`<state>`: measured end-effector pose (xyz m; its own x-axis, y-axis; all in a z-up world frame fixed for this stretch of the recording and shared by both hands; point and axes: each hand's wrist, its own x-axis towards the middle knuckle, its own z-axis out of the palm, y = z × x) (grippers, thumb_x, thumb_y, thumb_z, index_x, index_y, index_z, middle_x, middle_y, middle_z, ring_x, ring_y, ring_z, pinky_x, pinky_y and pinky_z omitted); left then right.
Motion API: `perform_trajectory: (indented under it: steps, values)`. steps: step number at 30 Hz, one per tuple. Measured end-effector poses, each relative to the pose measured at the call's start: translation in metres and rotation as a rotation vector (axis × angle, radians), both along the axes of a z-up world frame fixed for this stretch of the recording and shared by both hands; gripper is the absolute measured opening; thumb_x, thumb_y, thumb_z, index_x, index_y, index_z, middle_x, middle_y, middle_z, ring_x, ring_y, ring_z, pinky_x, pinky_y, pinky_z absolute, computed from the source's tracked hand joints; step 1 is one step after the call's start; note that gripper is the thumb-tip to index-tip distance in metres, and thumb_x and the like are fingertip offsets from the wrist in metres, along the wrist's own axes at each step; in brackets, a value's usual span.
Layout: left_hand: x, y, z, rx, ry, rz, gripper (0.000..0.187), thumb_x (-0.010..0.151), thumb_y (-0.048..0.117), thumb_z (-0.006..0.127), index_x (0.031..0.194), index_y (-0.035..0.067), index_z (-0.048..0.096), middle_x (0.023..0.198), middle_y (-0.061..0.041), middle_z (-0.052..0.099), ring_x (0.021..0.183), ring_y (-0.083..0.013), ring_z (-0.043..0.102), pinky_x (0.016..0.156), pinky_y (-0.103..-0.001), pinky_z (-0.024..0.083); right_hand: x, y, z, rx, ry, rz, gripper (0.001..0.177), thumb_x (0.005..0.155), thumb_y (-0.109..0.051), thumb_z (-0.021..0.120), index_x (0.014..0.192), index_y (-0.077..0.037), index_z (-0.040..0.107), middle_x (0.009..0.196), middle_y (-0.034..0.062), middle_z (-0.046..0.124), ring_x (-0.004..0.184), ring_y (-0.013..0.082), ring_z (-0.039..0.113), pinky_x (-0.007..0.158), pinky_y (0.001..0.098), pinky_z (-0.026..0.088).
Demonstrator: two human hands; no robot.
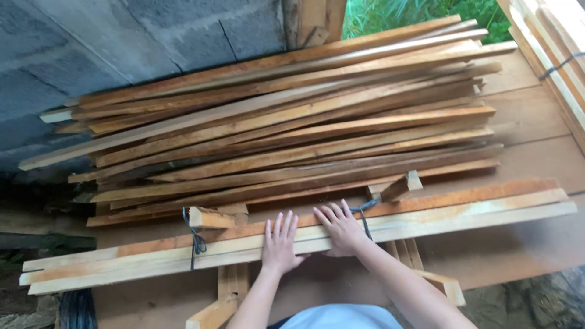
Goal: The recorder is bundling several thin wood strips together using black rubber ties.
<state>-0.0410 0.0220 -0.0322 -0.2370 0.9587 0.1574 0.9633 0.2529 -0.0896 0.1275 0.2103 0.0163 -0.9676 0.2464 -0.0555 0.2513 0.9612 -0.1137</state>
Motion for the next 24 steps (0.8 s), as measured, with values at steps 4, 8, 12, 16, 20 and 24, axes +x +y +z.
perform_trajectory:
  steps: [4, 8, 12, 16, 20, 24]
  values:
    - [-0.001, 0.000, -0.002, -0.001, -0.040, -0.030, 0.134, 0.057, 0.084, 0.074, 0.159, 0.011, 0.029, 0.170, -0.012, 0.021, 0.156, -0.0355, 0.017, 0.123, -0.063, 0.011, -0.002, 0.003, 0.016, -0.044, 0.010, 0.007, 0.131, 0.055, -0.069, 0.085, 0.156, -0.005, 0.033, 0.146, 0.0171, 0.046, 0.130, 0.0364, 0.042, 0.113, 0.0529, 0.025]
    - [0.003, -0.001, 0.014, -0.033, -0.167, -0.009, 0.125, 0.060, 0.076, 0.079, 0.157, 0.012, 0.033, 0.168, -0.012, 0.024, 0.155, -0.0355, 0.017, 0.123, -0.061, 0.009, -0.003, 0.002, 0.018, -0.064, -0.039, -0.003, 0.136, 0.054, -0.078, 0.085, 0.156, -0.005, 0.032, 0.148, 0.0164, 0.045, 0.132, 0.0368, 0.041, 0.114, 0.0522, 0.025]
    - [0.013, -0.009, 0.084, 0.292, -0.781, 0.121, 0.040, 0.085, 0.039, 0.074, 0.115, 0.013, 0.069, 0.126, -0.004, 0.071, 0.124, -0.0250, 0.062, 0.109, -0.043, 0.046, -0.009, 0.019, 0.038, -0.229, -0.111, 0.002, 0.131, 0.059, -0.092, 0.074, 0.156, -0.012, 0.037, 0.148, 0.0135, 0.050, 0.133, 0.0361, 0.047, 0.119, 0.0603, 0.020]
    - [0.035, -0.062, 0.046, 0.630, -1.150, 0.611, 0.020, 0.093, 0.018, 0.060, 0.083, 0.010, 0.074, 0.071, -0.001, 0.074, 0.057, -0.0132, 0.062, 0.056, -0.025, 0.052, -0.026, 0.057, 0.037, -0.292, -0.362, -0.073, 0.091, 0.087, -0.087, 0.041, 0.143, -0.016, 0.053, 0.137, 0.0101, 0.064, 0.131, 0.0270, 0.058, 0.124, 0.0544, 0.024]
    - [0.042, -0.096, -0.006, 1.073, -1.915, 1.366, 0.023, 0.097, 0.022, 0.033, 0.089, 0.006, 0.046, 0.093, -0.015, 0.059, 0.088, -0.0276, 0.058, 0.070, -0.040, 0.045, -0.039, 0.092, 0.045, -0.652, -0.520, -0.369, 0.075, 0.079, -0.080, 0.056, 0.106, -0.014, 0.078, 0.093, 0.0072, 0.078, 0.086, 0.0275, 0.073, 0.082, 0.0397, 0.057]
    - [0.024, -0.075, -0.001, 1.447, -2.281, 1.702, 0.055, 0.107, 0.040, 0.020, 0.141, 0.004, 0.043, 0.142, -0.016, 0.046, 0.134, -0.0332, 0.045, 0.116, -0.051, 0.031, -0.053, 0.107, 0.050, -0.768, -0.806, -0.422, 0.099, 0.073, -0.087, 0.051, 0.121, -0.005, 0.075, 0.130, 0.0147, 0.072, 0.115, 0.0334, 0.070, 0.103, 0.0443, 0.054]
